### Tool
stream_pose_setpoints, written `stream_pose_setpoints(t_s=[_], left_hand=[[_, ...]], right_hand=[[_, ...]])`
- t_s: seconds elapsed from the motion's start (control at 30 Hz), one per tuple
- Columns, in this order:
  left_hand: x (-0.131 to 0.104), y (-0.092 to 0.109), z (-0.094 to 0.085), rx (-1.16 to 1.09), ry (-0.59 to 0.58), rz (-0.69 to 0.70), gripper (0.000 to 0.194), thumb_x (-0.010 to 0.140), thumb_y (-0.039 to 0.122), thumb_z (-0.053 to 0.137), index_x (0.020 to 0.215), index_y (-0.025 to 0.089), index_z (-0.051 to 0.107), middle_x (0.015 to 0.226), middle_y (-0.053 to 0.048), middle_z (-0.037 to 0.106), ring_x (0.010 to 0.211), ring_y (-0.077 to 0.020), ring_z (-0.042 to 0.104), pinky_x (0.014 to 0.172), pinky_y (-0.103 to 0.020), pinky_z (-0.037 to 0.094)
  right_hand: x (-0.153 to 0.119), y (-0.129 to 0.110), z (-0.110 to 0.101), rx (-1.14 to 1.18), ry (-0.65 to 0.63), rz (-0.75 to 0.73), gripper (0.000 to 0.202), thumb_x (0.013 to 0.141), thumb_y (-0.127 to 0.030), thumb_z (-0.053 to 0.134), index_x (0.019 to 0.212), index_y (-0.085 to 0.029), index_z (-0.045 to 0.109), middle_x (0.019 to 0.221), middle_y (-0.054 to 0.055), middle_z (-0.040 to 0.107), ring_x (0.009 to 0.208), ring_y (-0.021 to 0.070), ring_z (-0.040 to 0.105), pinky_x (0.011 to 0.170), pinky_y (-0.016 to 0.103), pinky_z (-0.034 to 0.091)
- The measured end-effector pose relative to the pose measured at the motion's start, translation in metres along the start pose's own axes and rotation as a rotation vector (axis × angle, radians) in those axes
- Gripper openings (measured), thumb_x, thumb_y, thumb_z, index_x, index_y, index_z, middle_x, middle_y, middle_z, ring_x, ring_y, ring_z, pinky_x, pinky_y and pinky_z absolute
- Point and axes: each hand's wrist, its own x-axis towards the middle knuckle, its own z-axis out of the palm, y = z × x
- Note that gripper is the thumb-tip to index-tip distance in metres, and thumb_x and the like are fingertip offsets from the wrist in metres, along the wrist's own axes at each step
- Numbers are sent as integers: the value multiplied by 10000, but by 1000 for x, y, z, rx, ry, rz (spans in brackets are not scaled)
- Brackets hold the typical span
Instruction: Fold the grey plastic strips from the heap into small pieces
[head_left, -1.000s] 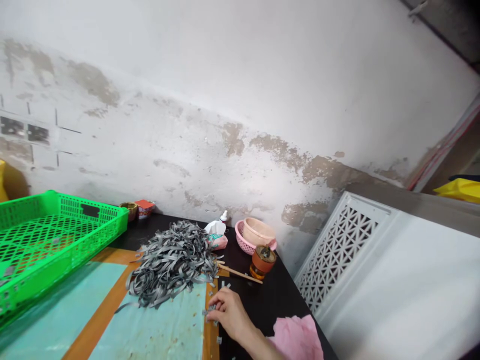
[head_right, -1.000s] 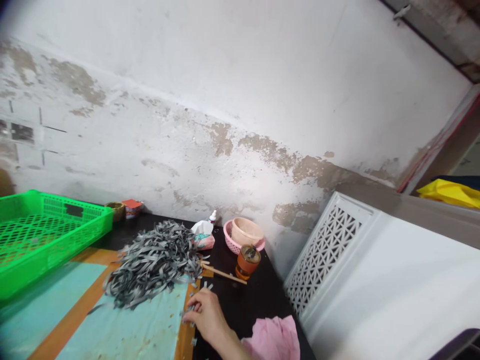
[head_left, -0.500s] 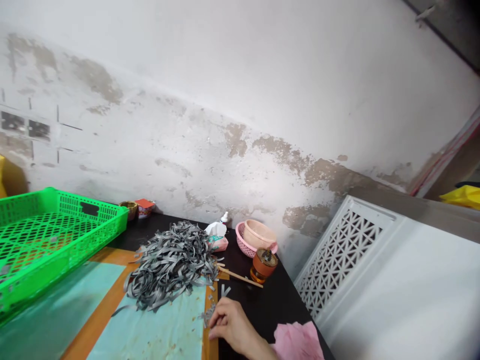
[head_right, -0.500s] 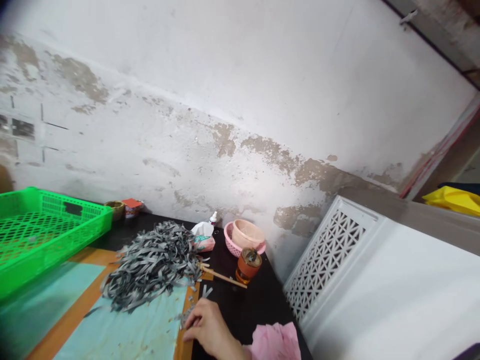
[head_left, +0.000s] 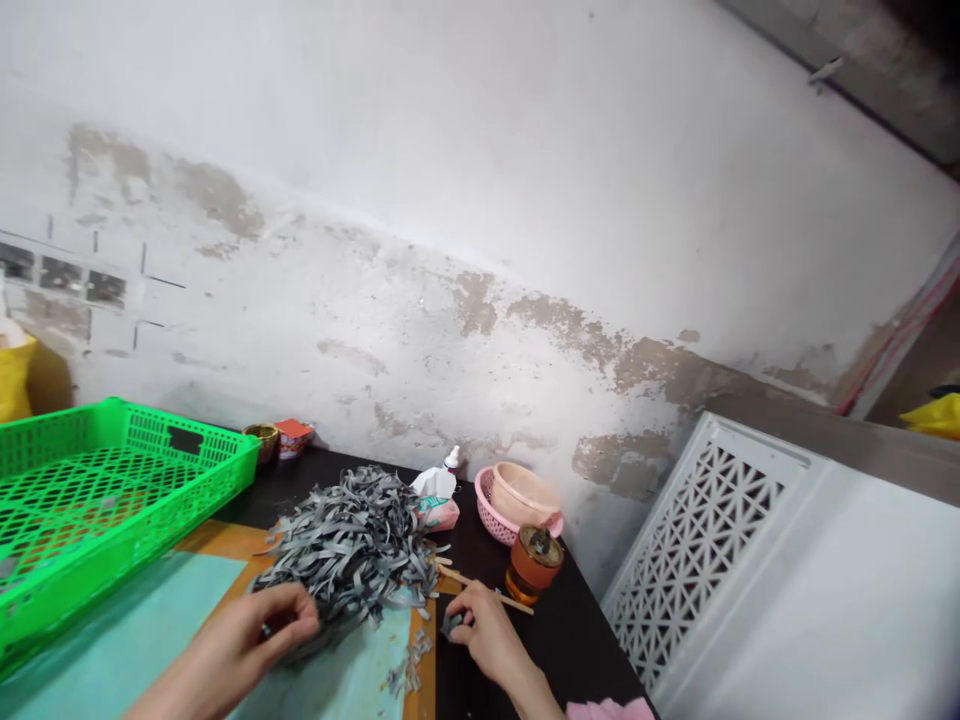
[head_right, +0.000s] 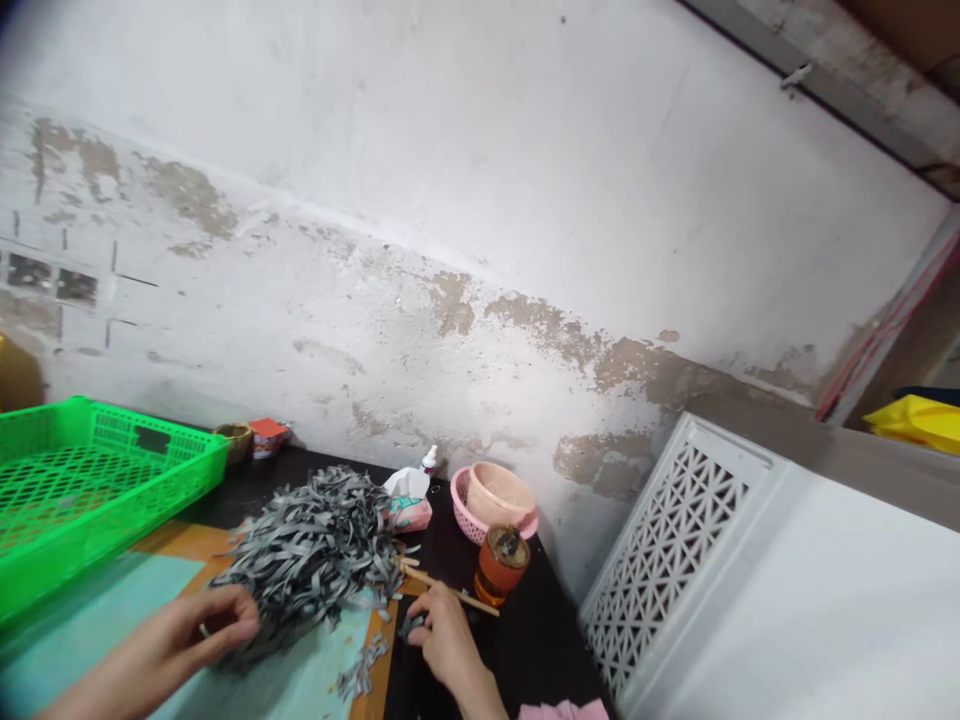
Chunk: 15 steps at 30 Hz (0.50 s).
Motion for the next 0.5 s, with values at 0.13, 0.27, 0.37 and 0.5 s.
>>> stream_pose_setpoints(t_s=[0.13, 0.27, 0.37, 0.5], left_hand=[[20, -1, 38, -39, -94, 7, 212, 783, 363, 519, 670, 200, 593, 609, 22, 592, 616, -177, 524, 563, -226, 345], [30, 3, 64, 39, -86, -9, 157, 631, 146, 540, 710, 216, 656, 650, 24, 645, 647, -192, 552, 582, -232, 322], [32, 6, 80, 92, -102, -21, 259, 544, 98, 560, 716, 234, 697, 686, 4, 684, 675, -218, 573, 599, -250, 314], [32, 5, 94, 98, -154, 19, 265, 525, 66, 556, 650, 244, 706, 683, -1, 699, 690, -221, 577, 613, -259, 313]], right_hand=[[-1, 2, 7, 1, 4, 36, 166, 595, -18, 612, 608, -173, 670, 721, -4, 564, 666, 159, 533, 639, 261, 388], [-2, -9, 3, 43, 11, 10, 139, 646, -45, 585, 625, -169, 644, 734, -9, 561, 654, 135, 511, 614, 246, 369], [0, -19, -3, 102, -10, 15, 111, 670, -73, 575, 635, -169, 618, 614, -39, 514, 564, 109, 461, 540, 226, 321], [7, -31, -2, 222, -55, 59, 63, 673, -136, 613, 629, -172, 586, 451, -90, 400, 435, 76, 352, 462, 210, 251]])
